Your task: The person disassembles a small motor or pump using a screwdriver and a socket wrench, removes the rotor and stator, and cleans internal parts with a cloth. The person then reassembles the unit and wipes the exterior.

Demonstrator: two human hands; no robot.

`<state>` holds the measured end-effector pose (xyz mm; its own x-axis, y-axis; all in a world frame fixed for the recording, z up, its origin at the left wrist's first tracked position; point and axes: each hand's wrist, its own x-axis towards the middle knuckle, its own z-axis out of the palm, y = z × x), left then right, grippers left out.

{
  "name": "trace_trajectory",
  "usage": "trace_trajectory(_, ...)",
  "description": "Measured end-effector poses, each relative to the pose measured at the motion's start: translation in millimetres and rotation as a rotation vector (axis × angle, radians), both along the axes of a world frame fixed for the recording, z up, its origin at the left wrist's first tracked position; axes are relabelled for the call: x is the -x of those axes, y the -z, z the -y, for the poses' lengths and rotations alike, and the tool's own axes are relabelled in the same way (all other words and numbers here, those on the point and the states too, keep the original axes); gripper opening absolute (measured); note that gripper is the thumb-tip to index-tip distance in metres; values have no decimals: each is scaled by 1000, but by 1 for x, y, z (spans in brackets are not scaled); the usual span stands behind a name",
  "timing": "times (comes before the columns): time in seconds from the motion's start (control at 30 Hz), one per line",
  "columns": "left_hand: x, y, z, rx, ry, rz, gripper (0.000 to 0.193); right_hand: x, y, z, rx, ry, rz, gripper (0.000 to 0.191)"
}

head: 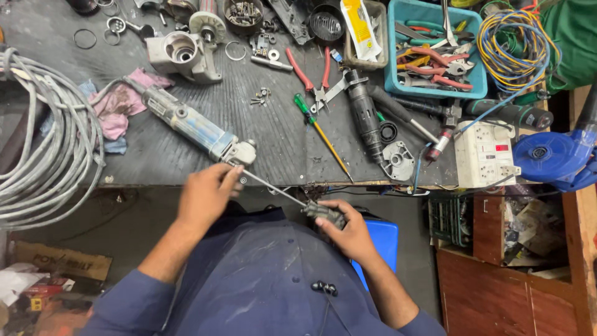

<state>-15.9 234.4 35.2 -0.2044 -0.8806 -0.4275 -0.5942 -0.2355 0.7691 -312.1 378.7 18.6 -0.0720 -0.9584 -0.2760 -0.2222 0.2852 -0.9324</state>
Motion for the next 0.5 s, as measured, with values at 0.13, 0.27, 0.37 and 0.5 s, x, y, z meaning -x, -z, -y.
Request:
trace_trajectory(0.13, -30, -21, 21, 1058, 408, 206, 25, -17, -20, 5, 319, -95, -452, 39)
trace_trajectory(0.27, -39, -26, 44, 1047, 585, 191, 30, -30, -27, 11, 156, -162, -507, 55)
trace_trajectory(0.37, -41, -24, 52, 1020, 676, 200, 30, -22, -18, 9, 148, -157, -508, 48)
trace_trajectory(0.5, -46, -25, 57, 1069, 707, 171, 28, 6, 6, -1, 271, -119, -359, 46)
